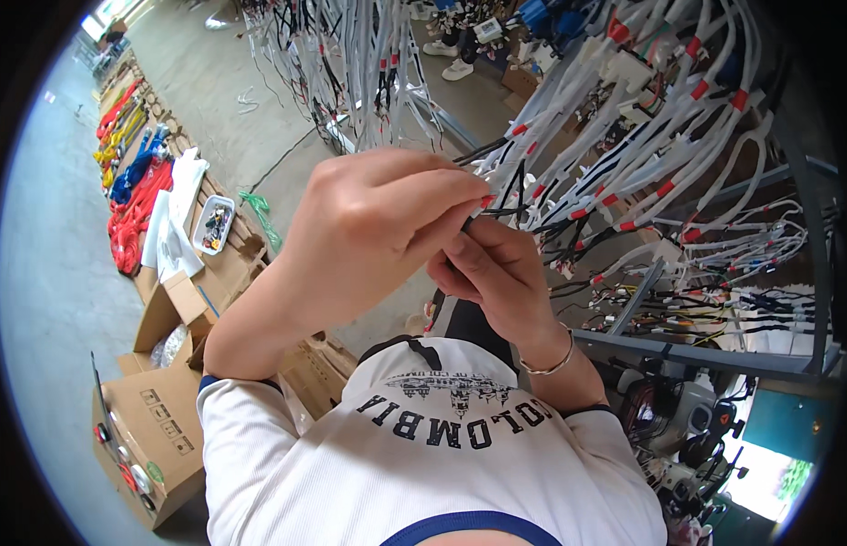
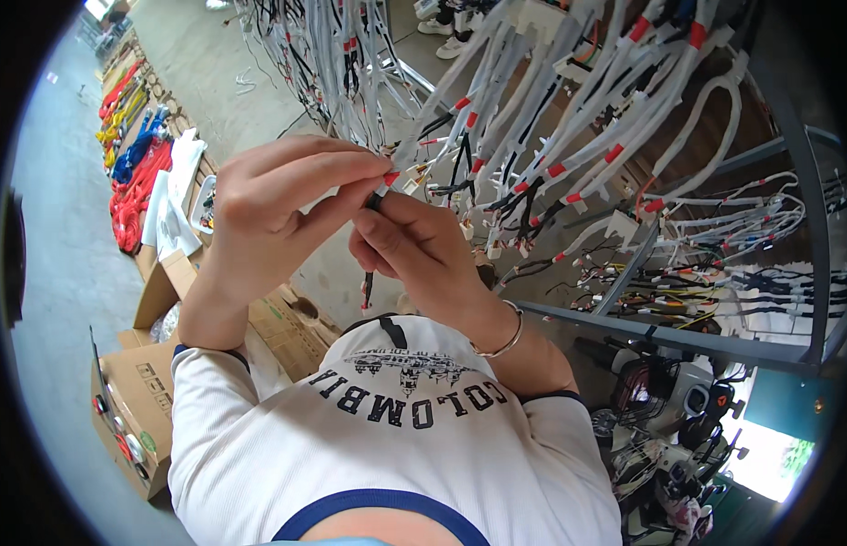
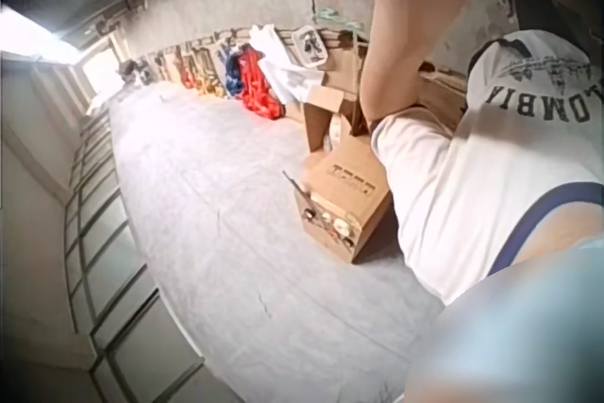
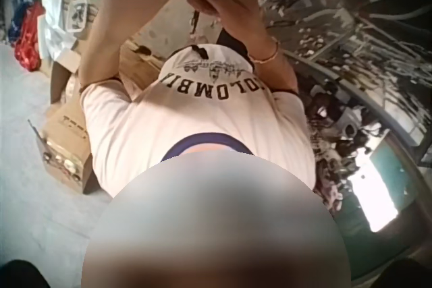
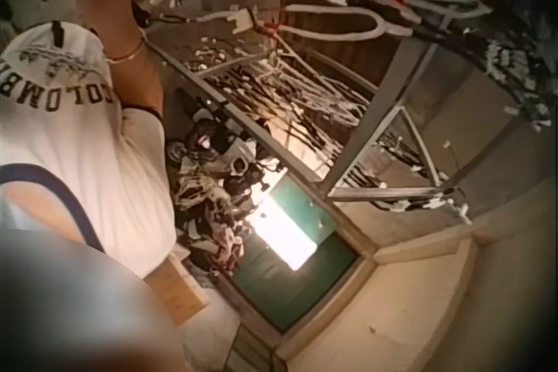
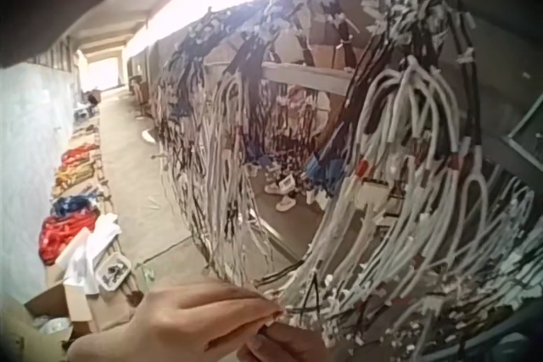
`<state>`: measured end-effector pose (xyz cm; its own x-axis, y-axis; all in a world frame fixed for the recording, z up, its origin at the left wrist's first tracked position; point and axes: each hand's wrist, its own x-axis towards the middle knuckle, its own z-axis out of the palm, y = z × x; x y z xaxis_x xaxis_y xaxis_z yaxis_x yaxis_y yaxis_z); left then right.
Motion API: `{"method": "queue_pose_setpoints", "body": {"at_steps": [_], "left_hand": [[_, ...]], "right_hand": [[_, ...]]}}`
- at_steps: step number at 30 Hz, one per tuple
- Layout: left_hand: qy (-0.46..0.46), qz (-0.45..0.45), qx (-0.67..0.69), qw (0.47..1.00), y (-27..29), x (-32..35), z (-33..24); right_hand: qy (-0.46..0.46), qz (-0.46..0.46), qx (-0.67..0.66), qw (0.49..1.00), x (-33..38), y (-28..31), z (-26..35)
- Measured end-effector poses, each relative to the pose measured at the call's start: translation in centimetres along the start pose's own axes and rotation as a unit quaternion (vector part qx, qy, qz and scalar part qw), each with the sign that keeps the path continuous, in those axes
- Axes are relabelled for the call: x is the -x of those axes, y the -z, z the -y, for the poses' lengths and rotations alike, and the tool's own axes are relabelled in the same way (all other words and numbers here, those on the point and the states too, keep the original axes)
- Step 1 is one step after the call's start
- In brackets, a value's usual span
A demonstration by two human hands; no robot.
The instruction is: Organizing and bundling electrical wire harnesses using insulation tape in a factory setting.
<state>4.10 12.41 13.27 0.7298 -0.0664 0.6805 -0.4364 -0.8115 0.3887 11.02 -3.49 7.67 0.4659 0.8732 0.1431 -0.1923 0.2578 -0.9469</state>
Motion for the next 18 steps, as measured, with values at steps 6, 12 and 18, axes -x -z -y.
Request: {"method": "queue_pose_setpoints", "body": {"at_steps": [6, 12, 18], "left_hand": [[-0.07, 0.032, -0.079, 0.994, -0.3, -1.4, -0.3], [0.018, 0.094, 0.017, 0.995, 0.3, -2.4, -0.2], [0.216, 0.139, -0.005, 0.966, 1.1, -2.6, -3.0]], "right_hand": [[0.004, -0.001, 0.02, 1.0, 0.2, 0.5, 0.0], [0.033, -0.023, -0.135, 0.99, 0.1, 0.4, 0.3], [0.078, -0.116, 0.027, 0.99, 0.0, -0.3, 0.1]]}}
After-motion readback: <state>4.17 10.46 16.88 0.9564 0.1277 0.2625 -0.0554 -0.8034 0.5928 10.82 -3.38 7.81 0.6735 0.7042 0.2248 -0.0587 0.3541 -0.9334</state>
